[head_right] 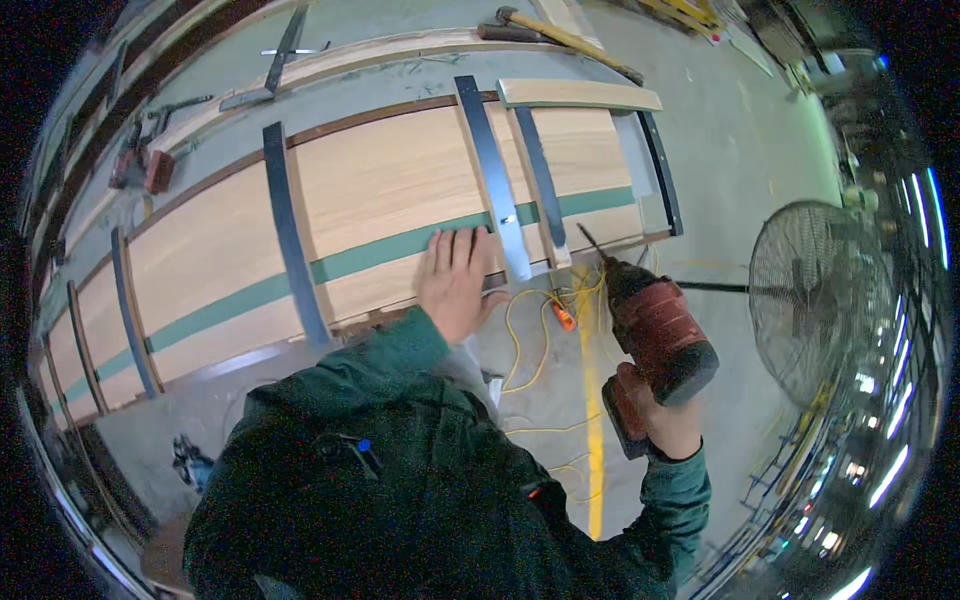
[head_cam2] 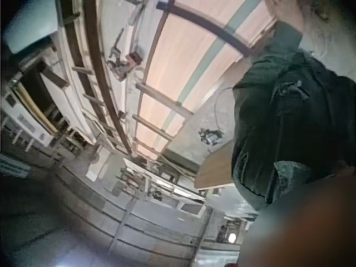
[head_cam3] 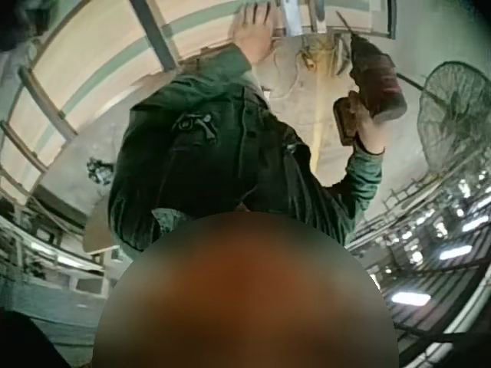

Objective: Using a power drill to secure metal brackets and a plunge router to trim the edges of a wooden panel.

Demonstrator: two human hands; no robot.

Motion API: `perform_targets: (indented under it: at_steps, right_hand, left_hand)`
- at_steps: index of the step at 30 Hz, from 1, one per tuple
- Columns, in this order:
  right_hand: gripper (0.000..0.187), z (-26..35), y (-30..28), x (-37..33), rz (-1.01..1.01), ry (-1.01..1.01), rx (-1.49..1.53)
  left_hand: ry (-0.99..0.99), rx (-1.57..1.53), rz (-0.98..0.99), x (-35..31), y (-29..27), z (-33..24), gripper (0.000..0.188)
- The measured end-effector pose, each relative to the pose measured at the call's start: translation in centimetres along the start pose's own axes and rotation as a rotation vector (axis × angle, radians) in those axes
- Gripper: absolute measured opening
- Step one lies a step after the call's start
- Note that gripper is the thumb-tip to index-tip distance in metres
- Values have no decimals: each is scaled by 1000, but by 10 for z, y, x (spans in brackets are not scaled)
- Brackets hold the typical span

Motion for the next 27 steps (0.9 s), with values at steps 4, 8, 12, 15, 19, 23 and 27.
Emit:
perform_targets:
  at_steps: [4,8,12,15,19,23,27]
  right_hand:
    - [45,9,-45,39,78,46,-154]
    - [43,4,-84,68,207,-16,-241]
    - [46,3,-110,86,322,-289,-568]
    - [50,34,-92,100,374,-205,-421]
    - [47,47,-72,117,461,-231,-606]
    - [47,56,-64,131,580,-304,-728]
    - [46,69,-59,136,600,-323,-820]
  left_hand:
    - [-51,217,-6,10,-4,-5,82]
    - [-4,293,-46,10,1,-2,79]
    - [-30,260,-30,14,0,-5,78]
    - [-40,252,-15,11,2,-4,78]
    - [-12,210,-50,9,3,-2,78]
    - [-31,189,-41,7,2,-2,79]
    - [13,201,-55,6,-2,-2,79]
Point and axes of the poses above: each hand's wrist, its own x-axis towards the middle knuckle, its own y-axis out of the palm, z = x × y, the point moved 2 cm from there along x, towards the middle knuckle, and after that the axes turned 13 degrees about z, right-handed, at the moved point
